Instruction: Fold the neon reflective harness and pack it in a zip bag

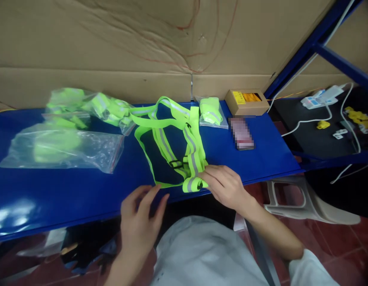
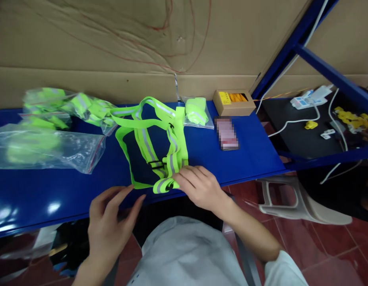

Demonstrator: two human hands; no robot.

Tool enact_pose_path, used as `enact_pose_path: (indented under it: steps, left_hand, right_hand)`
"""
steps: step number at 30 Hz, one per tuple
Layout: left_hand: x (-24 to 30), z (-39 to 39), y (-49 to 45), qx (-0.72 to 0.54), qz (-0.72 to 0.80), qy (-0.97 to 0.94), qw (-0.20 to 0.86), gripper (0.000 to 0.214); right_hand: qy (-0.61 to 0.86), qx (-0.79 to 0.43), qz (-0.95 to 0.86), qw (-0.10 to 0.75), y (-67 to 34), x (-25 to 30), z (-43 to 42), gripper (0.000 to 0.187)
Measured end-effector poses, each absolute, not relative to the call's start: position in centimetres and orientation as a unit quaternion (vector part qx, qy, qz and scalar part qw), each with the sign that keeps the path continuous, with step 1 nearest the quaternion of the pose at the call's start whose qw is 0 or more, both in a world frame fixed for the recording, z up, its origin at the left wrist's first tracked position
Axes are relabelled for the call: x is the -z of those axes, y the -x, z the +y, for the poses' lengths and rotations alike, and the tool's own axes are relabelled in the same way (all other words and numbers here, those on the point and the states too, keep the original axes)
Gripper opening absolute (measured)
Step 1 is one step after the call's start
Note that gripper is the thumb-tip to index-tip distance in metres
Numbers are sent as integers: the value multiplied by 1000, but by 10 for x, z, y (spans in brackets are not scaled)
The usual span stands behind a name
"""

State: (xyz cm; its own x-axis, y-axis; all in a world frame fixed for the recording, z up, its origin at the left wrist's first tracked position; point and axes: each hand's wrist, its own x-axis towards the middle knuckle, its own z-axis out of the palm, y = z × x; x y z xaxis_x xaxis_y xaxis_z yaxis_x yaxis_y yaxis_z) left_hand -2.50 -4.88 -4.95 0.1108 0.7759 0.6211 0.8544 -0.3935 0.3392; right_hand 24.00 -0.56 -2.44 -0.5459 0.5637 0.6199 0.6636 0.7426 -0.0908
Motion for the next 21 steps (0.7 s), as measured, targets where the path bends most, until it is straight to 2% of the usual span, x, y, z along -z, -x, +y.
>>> enact_pose_path:
  steps: [4, 8, 14, 18, 21]
  left_hand:
    - [53, -33, 14, 391, -527, 752, -55, 27]
    - [54, -9, -7, 379, -491, 780, -82, 14]
    - [66, 3, -16, 383, -490, 778, -86, 26]
    - [73, -13, -8, 372, -482, 788, -89, 41]
    - [73, -30, -2, 347, -442, 826, -49, 44]
  right_hand:
    - [302, 94, -885, 343, -239, 30, -8, 24]
    - [273, 95, -889, 354, -241, 39, -10, 26]
    - [257, 119, -880, 381, -249, 58, -10, 23]
    - [249, 122, -900, 337, -250, 66, -15, 25]
    - [255, 96, -914, 301, -250, 69, -21, 25]
